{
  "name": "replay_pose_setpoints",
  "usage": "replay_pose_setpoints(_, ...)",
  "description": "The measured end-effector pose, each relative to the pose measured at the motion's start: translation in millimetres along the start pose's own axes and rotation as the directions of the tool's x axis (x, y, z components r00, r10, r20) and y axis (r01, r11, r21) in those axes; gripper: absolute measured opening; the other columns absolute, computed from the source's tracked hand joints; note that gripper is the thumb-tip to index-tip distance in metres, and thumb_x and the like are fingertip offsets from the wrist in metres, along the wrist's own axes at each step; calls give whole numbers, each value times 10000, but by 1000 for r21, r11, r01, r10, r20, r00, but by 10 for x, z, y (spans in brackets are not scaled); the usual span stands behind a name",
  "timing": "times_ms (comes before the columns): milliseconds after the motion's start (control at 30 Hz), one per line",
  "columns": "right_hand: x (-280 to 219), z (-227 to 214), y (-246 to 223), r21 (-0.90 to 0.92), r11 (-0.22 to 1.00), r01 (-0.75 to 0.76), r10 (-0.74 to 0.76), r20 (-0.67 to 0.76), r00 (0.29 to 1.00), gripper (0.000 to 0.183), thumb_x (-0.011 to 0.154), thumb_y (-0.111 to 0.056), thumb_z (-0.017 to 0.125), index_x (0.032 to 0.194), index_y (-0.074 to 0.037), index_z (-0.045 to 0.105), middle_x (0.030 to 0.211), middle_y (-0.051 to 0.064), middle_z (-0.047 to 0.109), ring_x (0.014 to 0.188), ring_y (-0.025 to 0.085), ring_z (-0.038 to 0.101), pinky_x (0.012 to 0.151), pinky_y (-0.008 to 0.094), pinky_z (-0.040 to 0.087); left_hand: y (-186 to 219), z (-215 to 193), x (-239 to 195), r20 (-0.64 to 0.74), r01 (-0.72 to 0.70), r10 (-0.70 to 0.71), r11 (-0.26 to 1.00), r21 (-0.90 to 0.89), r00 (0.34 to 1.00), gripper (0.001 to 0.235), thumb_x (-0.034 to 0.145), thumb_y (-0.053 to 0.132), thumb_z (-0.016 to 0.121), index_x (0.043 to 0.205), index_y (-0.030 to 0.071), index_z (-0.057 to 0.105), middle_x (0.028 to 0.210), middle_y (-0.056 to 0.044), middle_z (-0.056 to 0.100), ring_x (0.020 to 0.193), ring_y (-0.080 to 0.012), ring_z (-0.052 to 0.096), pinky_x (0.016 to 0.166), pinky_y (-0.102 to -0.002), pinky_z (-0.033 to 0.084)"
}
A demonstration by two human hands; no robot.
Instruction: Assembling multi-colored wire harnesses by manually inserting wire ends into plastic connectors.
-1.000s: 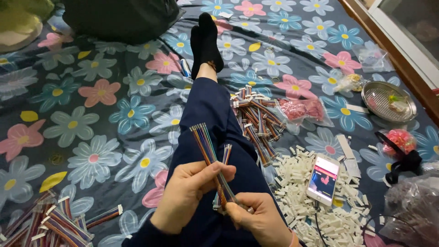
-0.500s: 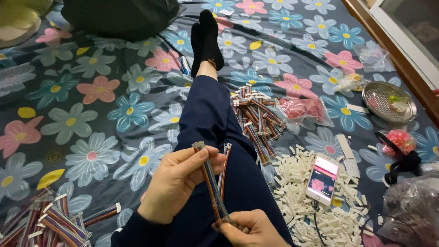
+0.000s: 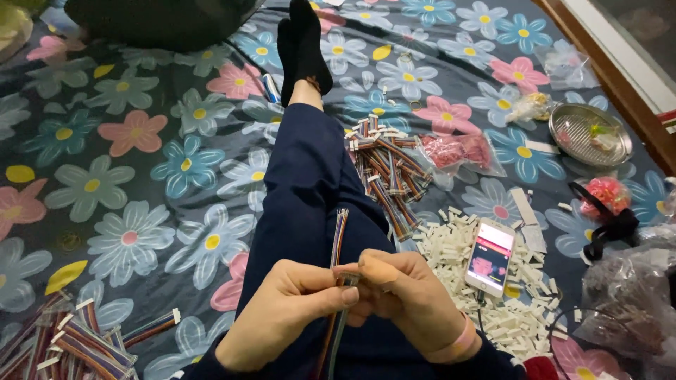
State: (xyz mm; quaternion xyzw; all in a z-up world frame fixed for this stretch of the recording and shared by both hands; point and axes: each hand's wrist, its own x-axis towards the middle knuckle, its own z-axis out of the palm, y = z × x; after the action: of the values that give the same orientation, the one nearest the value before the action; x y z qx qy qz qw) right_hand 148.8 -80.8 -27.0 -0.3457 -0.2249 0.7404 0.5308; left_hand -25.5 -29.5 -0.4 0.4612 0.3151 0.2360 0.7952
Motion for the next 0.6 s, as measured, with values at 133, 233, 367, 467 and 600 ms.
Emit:
replay_pose_setpoints(133, -20, 110, -58, -104, 993, 54, -59, -46, 997, 299, 888, -122, 540, 884, 146, 673, 677, 141, 589, 565, 171, 516, 546, 306, 485, -12, 20, 28, -2, -8, 8, 999, 42, 1000, 225, 787, 30, 623, 872, -146, 736, 739, -172, 734, 642, -176, 655, 637, -267, 553)
replay_pose_setpoints(233, -22, 174, -87, -250, 966, 71, -123, -198, 972, 168, 789, 0, 654, 722, 146, 702, 612, 127, 585, 456, 213, 574, 445, 267, 494, -27, 40, 22, 4, -41, 41, 997, 67, 999, 186, 781, 3, 622, 821, -131, 746, 701, -163, 731, 631, -172, 646, 622, -255, 531)
replay_pose_setpoints(367, -13, 93, -32, -144, 989, 13, -30, -115, 993, 207, 813, -75, 638, 761, 121, 679, 626, 141, 586, 504, 201, 558, 491, 304, 506, -34, 7, 11, 1, 14, -14, 1000, 22, 1000, 206, 778, 4, 630, 878, -140, 738, 726, -192, 738, 646, -192, 677, 622, -257, 547)
replay_pose_setpoints(467, -37, 98, 37, -182, 978, 105, -126, -110, 986, 172, 810, -40, 639, 743, 116, 670, 643, 112, 566, 503, 178, 528, 479, 277, 470, -58, 24, 4, 12, 28, -28, 1000, 4, 1000, 200, 785, 10, 623, 866, -137, 731, 736, -197, 737, 653, -200, 682, 632, -263, 554)
replay_pose_setpoints(600, 8, 92, 150, -130, 963, 238, -266, -274, 924, 172, 827, -33, 610, 754, 119, 644, 616, 163, 597, 486, 222, 546, 471, 299, 477, -112, 211, 7, -303, -59, 150, 955, 290, 941, 148, 718, 41, 699, 711, -83, 779, 592, -90, 752, 532, -114, 646, 506, -195, 494)
